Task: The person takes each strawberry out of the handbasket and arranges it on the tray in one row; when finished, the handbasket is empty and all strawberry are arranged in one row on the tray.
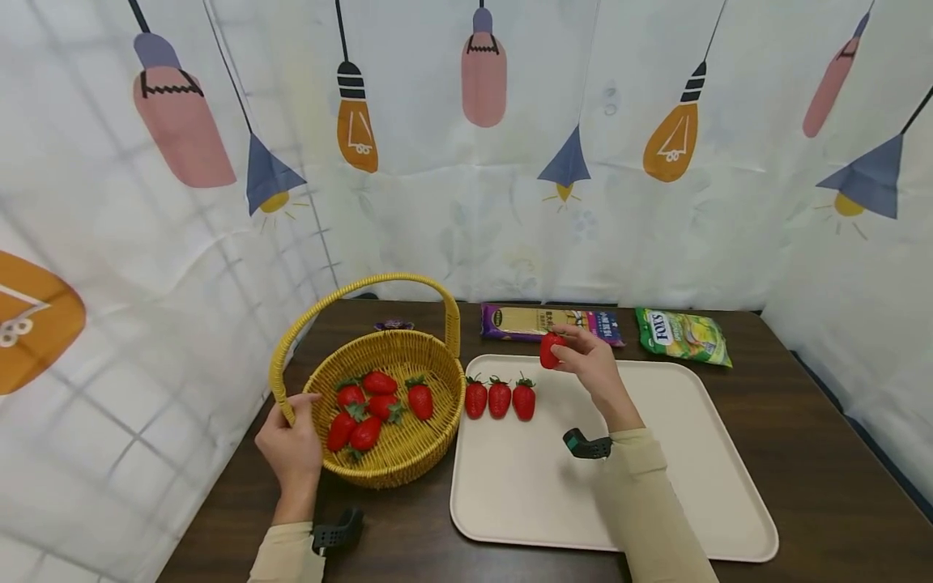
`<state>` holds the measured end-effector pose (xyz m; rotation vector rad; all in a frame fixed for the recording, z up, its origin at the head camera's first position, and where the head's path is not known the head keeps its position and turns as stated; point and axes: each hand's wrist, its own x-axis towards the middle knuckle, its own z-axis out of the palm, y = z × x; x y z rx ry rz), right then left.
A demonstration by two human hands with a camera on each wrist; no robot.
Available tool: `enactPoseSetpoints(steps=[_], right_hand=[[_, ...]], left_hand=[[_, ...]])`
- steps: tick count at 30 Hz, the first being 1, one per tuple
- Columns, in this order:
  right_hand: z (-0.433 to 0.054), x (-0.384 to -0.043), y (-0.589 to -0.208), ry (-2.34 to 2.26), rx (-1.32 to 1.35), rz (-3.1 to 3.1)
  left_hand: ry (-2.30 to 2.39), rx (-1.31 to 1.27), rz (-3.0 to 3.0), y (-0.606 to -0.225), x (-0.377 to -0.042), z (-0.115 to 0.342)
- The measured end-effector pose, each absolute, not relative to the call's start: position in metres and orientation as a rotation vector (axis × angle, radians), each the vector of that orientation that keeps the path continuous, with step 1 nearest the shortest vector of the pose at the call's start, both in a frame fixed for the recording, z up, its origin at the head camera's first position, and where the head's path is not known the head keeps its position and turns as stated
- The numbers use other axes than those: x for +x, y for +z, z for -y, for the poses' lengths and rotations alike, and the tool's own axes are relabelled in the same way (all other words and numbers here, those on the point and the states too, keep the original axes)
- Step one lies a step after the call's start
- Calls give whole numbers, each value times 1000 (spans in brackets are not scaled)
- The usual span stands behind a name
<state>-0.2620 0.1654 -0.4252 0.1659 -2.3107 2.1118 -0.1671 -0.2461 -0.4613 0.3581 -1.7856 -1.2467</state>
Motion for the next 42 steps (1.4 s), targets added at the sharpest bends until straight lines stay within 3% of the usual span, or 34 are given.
enactPoseSetpoints(steps=[6,17,26,34,42], right_hand=[[-183,-262,-432,2039,247,2517],[-189,-264,-444,1888,335,2769],[-196,-267,-456,1780,290,2907],[-195,-271,-465,1813,305,2959],[-191,-269,-466,1798,389,2966]], left_hand=[[-1237,379,1790,-465,-168,249],[-1275,347,1763,-435,-151,232],[-1227,388,1794,-463,-167,248],[-1260,352,1766,-449,-161,240],[-1228,389,1787,-464,-169,248]])
